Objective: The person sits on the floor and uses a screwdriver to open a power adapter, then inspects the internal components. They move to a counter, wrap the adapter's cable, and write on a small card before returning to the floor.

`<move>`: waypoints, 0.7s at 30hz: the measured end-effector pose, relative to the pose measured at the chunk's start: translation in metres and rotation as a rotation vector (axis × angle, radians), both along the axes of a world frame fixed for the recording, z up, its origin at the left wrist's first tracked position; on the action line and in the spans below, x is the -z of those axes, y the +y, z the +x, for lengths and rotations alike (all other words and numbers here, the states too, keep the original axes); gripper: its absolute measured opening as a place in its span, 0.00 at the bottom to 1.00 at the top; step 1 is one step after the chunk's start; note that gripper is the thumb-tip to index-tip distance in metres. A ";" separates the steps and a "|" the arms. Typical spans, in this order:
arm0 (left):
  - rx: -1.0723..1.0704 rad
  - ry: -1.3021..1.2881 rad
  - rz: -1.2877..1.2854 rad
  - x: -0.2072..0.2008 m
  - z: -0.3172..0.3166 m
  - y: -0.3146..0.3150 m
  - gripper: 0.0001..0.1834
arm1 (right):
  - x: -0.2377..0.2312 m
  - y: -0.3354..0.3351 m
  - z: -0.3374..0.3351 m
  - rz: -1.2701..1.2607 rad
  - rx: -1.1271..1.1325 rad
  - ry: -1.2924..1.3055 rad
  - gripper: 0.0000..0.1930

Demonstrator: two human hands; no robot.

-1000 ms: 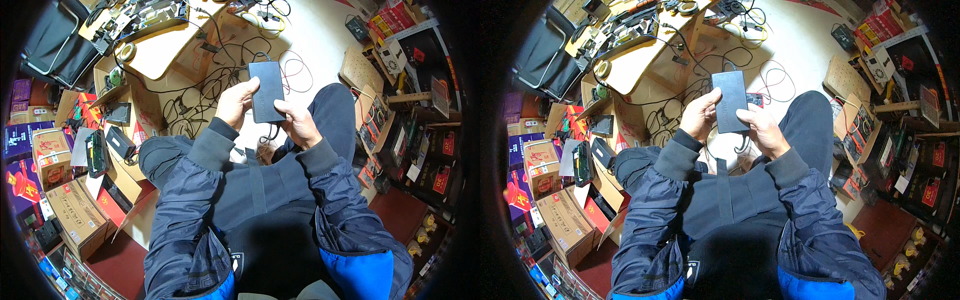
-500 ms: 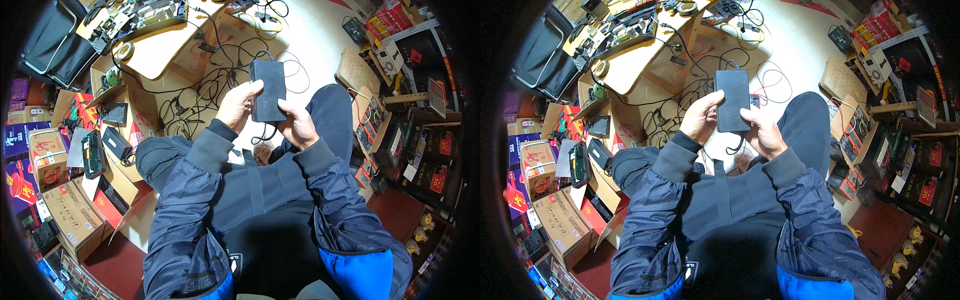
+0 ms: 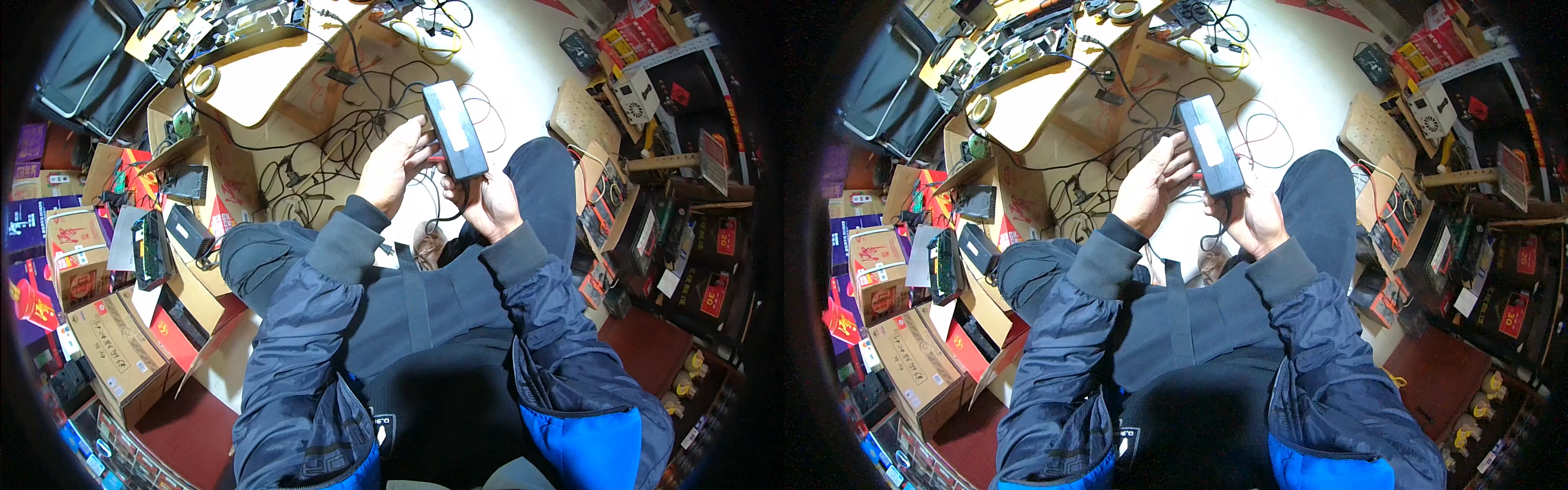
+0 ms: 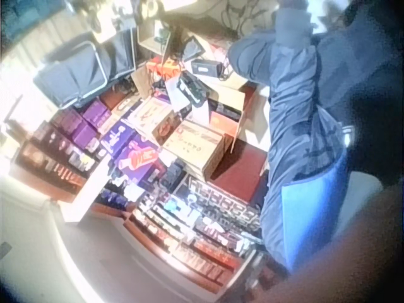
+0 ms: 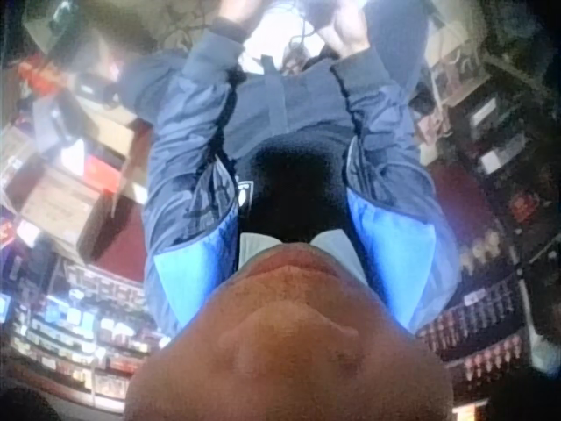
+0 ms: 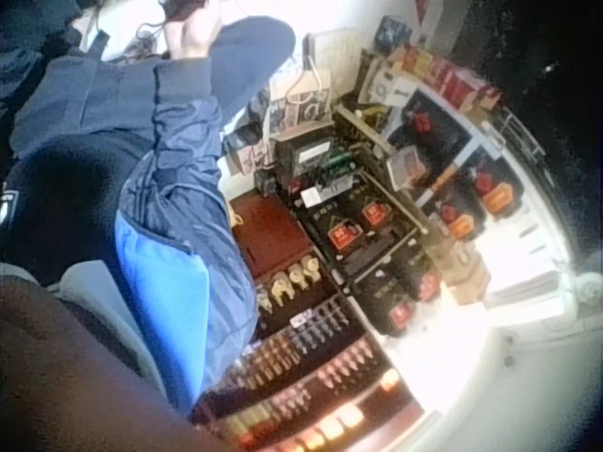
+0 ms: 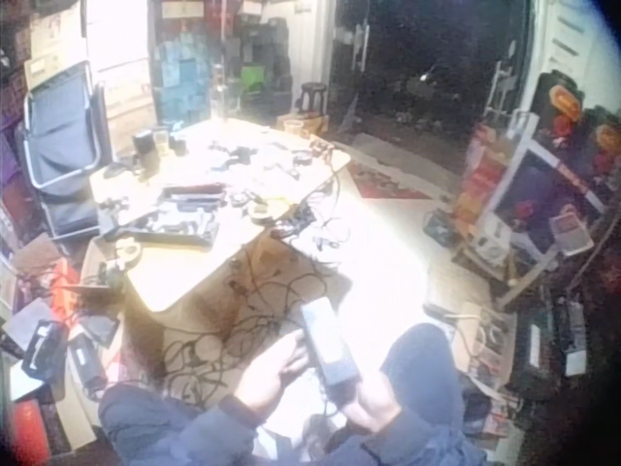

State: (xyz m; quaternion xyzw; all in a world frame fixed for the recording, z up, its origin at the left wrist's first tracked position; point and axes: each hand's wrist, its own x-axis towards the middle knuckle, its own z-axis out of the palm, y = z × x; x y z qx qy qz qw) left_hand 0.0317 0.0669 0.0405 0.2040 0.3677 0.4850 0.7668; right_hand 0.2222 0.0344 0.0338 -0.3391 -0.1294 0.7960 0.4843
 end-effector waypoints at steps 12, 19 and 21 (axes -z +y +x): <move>0.080 0.051 0.089 -0.004 -0.005 0.000 0.26 | -0.004 -0.004 -0.005 -0.026 -0.127 -0.154 0.25; -0.008 0.192 0.143 -0.009 -0.008 -0.002 0.33 | -0.019 -0.005 -0.018 0.172 -0.110 -0.262 0.30; -0.031 0.245 0.117 -0.007 -0.009 -0.001 0.38 | -0.021 -0.007 -0.018 0.254 -0.110 -0.364 0.34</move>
